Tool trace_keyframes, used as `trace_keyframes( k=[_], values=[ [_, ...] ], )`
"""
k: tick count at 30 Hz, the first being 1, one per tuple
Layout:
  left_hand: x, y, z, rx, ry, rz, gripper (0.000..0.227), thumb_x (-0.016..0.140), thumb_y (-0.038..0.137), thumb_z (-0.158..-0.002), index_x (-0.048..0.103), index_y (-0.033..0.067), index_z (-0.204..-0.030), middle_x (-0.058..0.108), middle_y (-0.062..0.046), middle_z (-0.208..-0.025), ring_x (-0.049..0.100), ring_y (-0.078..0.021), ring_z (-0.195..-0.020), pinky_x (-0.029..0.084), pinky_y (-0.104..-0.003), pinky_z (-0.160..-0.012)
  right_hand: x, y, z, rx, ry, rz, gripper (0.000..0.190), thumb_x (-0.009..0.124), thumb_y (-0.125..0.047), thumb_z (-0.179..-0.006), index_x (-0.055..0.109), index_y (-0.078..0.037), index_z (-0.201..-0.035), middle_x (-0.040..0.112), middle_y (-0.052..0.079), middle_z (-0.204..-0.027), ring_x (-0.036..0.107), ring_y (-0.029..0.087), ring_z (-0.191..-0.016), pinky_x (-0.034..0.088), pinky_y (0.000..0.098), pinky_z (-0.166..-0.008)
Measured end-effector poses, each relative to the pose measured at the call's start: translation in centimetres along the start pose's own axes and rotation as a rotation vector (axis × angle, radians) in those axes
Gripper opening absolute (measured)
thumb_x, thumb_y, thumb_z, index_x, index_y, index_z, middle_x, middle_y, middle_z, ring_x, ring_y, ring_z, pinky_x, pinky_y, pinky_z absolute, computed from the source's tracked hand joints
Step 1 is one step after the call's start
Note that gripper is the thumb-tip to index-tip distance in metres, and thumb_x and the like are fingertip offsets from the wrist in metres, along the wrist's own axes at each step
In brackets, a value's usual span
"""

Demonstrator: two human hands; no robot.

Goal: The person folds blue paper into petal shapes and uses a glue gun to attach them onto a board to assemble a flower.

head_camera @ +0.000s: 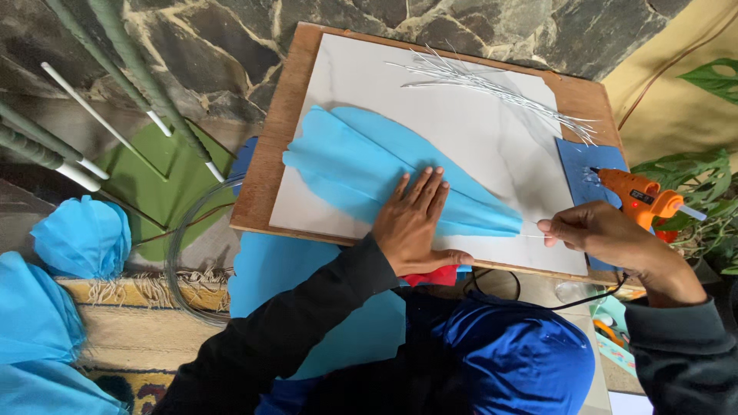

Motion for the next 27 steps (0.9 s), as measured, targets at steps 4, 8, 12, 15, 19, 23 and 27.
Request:
trace_keyframes(
  k=[4, 8, 12, 15, 19, 23, 27],
  values=[
    [-0.9, 0.4, 0.0, 0.019, 0.05, -0.002, 0.11, 0.024, 0.08, -0.065, 0.028, -0.008, -0.131, 0.025, -0.024, -0.139, 0.023, -0.0338, -0.132, 0.015, -0.049, -0.108, -0.9, -0.5, 0.0, -0.008, 0.008, 0.081, 0.036, 0.06, -0.032, -0.08, 0.079, -0.003, -0.07, 0.066, 0.003, -0.062, 0.048, 0.012, -0.062, 0.035, 0.023, -0.061],
    [-0.3, 0.3, 0.1, 0.009, 0.026, -0.003, 0.115, 0.024, 0.083, -0.06, 0.023, -0.0054, -0.134, 0.02, -0.021, -0.142, 0.017, -0.0316, -0.134, 0.012, -0.05, -0.109, -2.2, -2.6, 1.3, -0.01, 0.037, 0.167, 0.036, 0.059, -0.034, -0.082, 0.08, -0.007, -0.071, 0.045, 0.004, -0.047, 0.03, 0.014, -0.044, 0.022, 0.0262, -0.045],
    [0.3, 0.2, -0.1, 0.014, 0.044, -0.086, 0.114, 0.021, 0.083, -0.062, 0.03, -0.0064, -0.131, 0.023, -0.021, -0.141, 0.019, -0.0323, -0.133, 0.012, -0.054, -0.107, -2.4, -3.6, 1.6, -0.053, 0.06, 0.131, 0.031, 0.062, -0.025, -0.081, 0.079, -0.002, -0.07, 0.07, 0.004, -0.06, 0.045, 0.012, -0.05, 0.034, 0.0246, -0.05],
    [0.5, 1.1, -1.2, -0.032, -0.081, -0.038, 0.117, 0.014, 0.084, -0.06, 0.03, -0.0095, -0.128, 0.022, -0.022, -0.141, 0.015, -0.0304, -0.134, 0.008, -0.05, -0.107, -1.4, -2.2, 0.9, -0.029, 0.007, 0.169, 0.034, 0.059, -0.03, -0.08, 0.079, -0.004, -0.073, 0.075, 0.001, -0.07, 0.059, 0.008, -0.068, 0.039, 0.0209, -0.065],
    [0.5, 2.9, -1.2, 0.034, -0.021, 0.035, 0.115, 0.018, 0.082, -0.061, 0.029, -0.0105, -0.129, 0.028, -0.022, -0.139, 0.023, -0.0315, -0.131, 0.014, -0.048, -0.108, -0.6, -0.8, 0.3, -0.011, 0.015, 0.089, 0.033, 0.061, -0.03, -0.079, 0.079, -0.002, -0.074, 0.074, 0.003, -0.068, 0.053, 0.01, -0.065, 0.038, 0.0225, -0.061],
    [-0.4, 3.3, -0.8, 0.072, 0.047, 0.047, 0.101, 0.021, 0.077, -0.067, 0.031, 0.0, -0.133, 0.026, -0.025, -0.139, 0.025, -0.0355, -0.131, 0.017, -0.05, -0.108, -0.5, -0.8, 0.3, 0.016, -0.013, 0.113, 0.036, 0.058, -0.032, -0.081, 0.08, -0.004, -0.075, 0.073, 0.003, -0.067, 0.052, 0.011, -0.065, 0.037, 0.0227, -0.061],
    [-0.7, 3.5, -0.7, 0.061, 0.081, 0.059, 0.099, 0.024, 0.076, -0.066, 0.036, 0.0019, -0.131, 0.027, -0.029, -0.137, 0.026, -0.0373, -0.131, 0.015, -0.051, -0.108, -0.6, -1.3, 0.5, 0.028, -0.045, 0.169, 0.038, 0.055, -0.034, -0.082, 0.079, -0.005, -0.075, 0.07, 0.0, -0.068, 0.049, 0.011, -0.065, 0.035, 0.0221, -0.061]
  ],
)
Point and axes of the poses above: each hand's wrist, its own z-axis away from the middle knuckle, its own x-axis out of the palm, y = z × x, the point moved 8 cm from there along -z, towards the middle knuckle
